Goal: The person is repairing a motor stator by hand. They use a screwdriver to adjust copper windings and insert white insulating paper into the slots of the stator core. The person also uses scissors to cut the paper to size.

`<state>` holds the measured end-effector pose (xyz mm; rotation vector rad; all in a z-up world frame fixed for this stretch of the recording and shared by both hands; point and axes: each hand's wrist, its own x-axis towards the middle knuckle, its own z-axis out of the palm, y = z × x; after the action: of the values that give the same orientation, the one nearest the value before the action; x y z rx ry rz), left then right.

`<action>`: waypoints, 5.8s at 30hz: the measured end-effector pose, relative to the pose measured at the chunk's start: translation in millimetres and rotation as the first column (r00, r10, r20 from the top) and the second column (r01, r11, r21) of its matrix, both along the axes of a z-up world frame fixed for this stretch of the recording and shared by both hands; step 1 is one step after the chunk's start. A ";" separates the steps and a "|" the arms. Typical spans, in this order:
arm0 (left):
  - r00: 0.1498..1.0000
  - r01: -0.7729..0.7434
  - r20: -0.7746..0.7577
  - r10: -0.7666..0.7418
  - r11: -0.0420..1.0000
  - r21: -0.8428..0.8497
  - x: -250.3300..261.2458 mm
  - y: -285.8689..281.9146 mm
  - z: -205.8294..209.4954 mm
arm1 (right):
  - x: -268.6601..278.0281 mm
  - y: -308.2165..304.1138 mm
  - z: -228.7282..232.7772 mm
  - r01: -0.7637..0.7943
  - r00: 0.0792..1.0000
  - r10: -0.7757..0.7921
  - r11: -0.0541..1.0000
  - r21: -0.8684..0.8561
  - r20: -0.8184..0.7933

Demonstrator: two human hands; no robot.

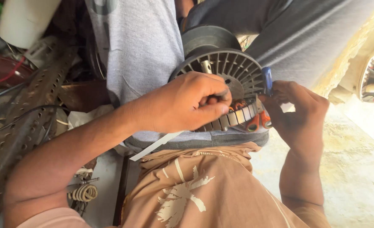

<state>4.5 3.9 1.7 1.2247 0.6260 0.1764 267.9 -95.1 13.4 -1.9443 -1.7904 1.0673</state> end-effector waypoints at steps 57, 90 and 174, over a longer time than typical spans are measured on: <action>0.610 -0.721 0.304 0.732 0.353 0.596 33.7 -101.8 0.6 | -57.6 39.0 82.2 -0.225 0.828 0.451 0.813 0.537 -0.335; 0.918 -0.336 0.156 0.365 0.923 -0.187 -1.5 -13.4 -15.0 | -1.0 38.4 1.1 -0.032 0.997 0.045 0.982 -0.188 0.065; 0.862 -0.506 0.156 0.482 0.827 0.244 5.6 -77.4 -16.7 | -34.0 9.1 38.0 -0.297 0.934 0.344 0.897 0.327 -0.096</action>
<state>10.1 -73.6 -15.0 1.2921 0.8557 0.7772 233.9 -86.0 51.4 -1.3799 -2.0934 0.9295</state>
